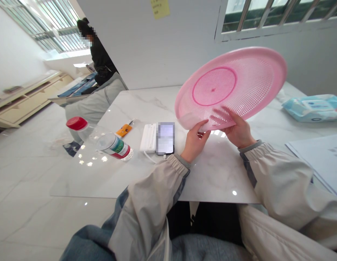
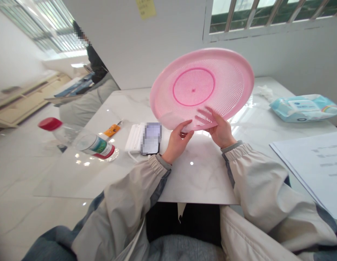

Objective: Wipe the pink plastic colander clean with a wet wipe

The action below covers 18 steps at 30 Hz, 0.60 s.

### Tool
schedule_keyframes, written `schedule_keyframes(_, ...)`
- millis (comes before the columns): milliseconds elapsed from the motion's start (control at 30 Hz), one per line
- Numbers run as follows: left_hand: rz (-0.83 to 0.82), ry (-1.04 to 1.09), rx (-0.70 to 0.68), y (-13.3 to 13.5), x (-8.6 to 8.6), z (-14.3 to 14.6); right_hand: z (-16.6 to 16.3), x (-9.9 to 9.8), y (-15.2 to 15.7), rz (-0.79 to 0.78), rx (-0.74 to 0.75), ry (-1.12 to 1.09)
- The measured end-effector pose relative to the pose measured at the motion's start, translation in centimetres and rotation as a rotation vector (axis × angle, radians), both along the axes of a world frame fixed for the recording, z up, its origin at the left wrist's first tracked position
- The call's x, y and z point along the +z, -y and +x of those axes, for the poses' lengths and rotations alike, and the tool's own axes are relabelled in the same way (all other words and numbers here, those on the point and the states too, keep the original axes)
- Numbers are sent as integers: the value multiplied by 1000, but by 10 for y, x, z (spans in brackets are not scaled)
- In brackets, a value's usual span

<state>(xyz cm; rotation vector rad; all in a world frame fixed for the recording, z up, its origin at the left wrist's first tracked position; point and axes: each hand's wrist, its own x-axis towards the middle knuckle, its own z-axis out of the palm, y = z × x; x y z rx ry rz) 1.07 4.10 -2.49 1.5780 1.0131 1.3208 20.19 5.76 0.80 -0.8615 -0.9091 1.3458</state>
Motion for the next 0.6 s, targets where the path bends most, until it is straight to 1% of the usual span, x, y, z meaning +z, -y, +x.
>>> schedule_keyframes(200,-87,61,-31,2,2,2,-1,2,3,-5,108,64)
schedule_keyframes(333,-85,82,-40,2,3,3,-2,1,4,1,166,93)
schedule_keyframes(467,-75,94,-62,2,2,4,-3,-2,4,-38,246,68)
schedule_keyframes(600,-83,101,-71,2,2,4,-4,-6,2,-84,264,58)
